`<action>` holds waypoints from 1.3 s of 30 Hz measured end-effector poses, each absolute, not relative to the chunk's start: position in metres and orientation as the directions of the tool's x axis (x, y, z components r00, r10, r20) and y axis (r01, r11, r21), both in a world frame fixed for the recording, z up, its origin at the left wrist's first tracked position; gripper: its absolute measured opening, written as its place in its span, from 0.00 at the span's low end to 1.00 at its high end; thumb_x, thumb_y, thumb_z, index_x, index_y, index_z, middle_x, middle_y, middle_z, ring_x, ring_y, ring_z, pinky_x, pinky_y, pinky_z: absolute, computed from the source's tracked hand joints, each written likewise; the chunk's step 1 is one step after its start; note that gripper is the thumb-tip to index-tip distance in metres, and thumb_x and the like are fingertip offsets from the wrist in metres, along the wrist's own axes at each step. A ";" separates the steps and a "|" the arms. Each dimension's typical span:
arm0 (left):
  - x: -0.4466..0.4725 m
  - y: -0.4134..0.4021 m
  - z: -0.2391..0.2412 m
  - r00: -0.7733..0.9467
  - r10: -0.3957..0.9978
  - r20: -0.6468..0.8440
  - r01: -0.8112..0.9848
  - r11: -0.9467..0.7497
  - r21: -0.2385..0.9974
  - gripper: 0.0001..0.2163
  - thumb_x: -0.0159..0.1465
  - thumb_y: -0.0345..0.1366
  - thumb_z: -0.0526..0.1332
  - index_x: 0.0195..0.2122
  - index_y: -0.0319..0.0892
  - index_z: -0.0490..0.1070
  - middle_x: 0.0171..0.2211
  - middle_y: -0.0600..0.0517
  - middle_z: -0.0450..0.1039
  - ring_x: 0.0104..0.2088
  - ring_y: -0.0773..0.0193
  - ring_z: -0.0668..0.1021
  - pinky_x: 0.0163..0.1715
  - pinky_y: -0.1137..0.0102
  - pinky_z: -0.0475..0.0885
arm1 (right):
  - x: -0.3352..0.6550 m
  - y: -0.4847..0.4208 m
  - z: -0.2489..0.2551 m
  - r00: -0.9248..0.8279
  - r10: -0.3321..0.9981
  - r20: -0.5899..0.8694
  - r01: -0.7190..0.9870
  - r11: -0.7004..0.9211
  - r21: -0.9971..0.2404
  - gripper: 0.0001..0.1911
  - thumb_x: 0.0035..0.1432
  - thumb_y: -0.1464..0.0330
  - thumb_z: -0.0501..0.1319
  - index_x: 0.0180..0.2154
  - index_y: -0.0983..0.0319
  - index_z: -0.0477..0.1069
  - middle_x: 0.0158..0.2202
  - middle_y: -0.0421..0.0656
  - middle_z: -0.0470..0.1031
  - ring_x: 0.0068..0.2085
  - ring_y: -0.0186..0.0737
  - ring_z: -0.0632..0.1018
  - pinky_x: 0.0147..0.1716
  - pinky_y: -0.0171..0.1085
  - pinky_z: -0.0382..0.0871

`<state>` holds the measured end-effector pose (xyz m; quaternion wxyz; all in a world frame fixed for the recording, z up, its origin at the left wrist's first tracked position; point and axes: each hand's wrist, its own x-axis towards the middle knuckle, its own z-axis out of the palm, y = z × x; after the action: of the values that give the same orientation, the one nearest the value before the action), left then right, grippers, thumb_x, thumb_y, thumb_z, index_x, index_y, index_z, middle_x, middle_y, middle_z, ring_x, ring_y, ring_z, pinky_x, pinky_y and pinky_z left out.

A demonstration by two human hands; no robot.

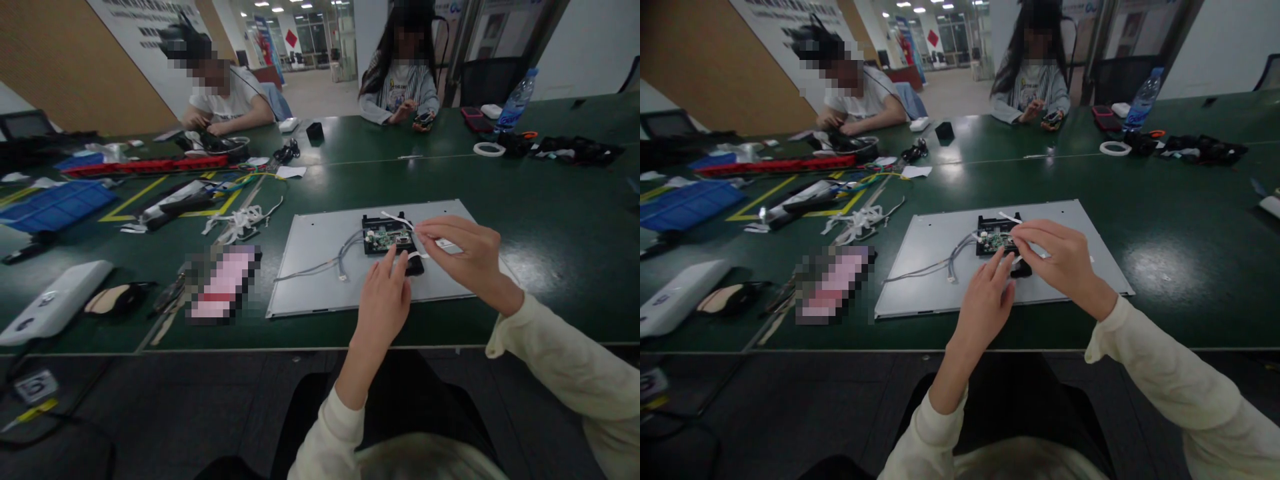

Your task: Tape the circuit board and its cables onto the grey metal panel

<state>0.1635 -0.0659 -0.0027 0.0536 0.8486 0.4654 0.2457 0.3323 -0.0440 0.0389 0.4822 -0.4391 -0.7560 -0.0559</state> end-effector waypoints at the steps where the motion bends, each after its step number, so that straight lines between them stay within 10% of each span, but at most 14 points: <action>1: 0.157 -0.065 0.001 0.430 0.819 0.379 0.774 -0.551 0.311 0.21 0.66 0.30 0.52 0.60 0.40 0.56 0.63 0.42 0.57 0.61 0.57 0.65 0.59 0.57 0.62 | 0.331 -0.036 0.043 -0.143 0.602 0.785 0.729 0.601 -0.328 0.09 0.61 0.68 0.57 0.37 0.57 0.76 0.39 0.44 0.79 0.41 0.40 0.79 0.43 0.40 0.74; 16: 0.054 -0.027 0.009 0.382 0.883 0.273 0.861 -0.447 0.242 0.20 0.62 0.43 0.60 0.53 0.42 0.66 0.53 0.45 0.68 0.53 0.54 0.71 0.53 0.57 0.66 | 0.266 0.039 0.019 -0.515 0.567 0.643 0.741 0.671 0.002 0.16 0.66 0.70 0.48 0.44 0.63 0.74 0.46 0.49 0.76 0.44 0.41 0.74 0.41 0.38 0.63; 39: 0.054 -0.011 -0.007 0.351 0.885 0.305 0.882 -0.422 0.210 0.17 0.63 0.24 0.51 0.50 0.42 0.71 0.53 0.47 0.70 0.51 0.56 0.72 0.51 0.58 0.69 | 0.247 0.028 -0.002 -0.693 0.526 0.493 0.654 0.747 0.123 0.13 0.65 0.76 0.50 0.43 0.68 0.73 0.42 0.51 0.75 0.44 0.41 0.73 0.41 0.38 0.64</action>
<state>0.0537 -0.0114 -0.0071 0.0044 0.8219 0.5375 0.1887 0.2472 0.0279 -0.0021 0.2190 -0.3245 -0.9085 -0.1460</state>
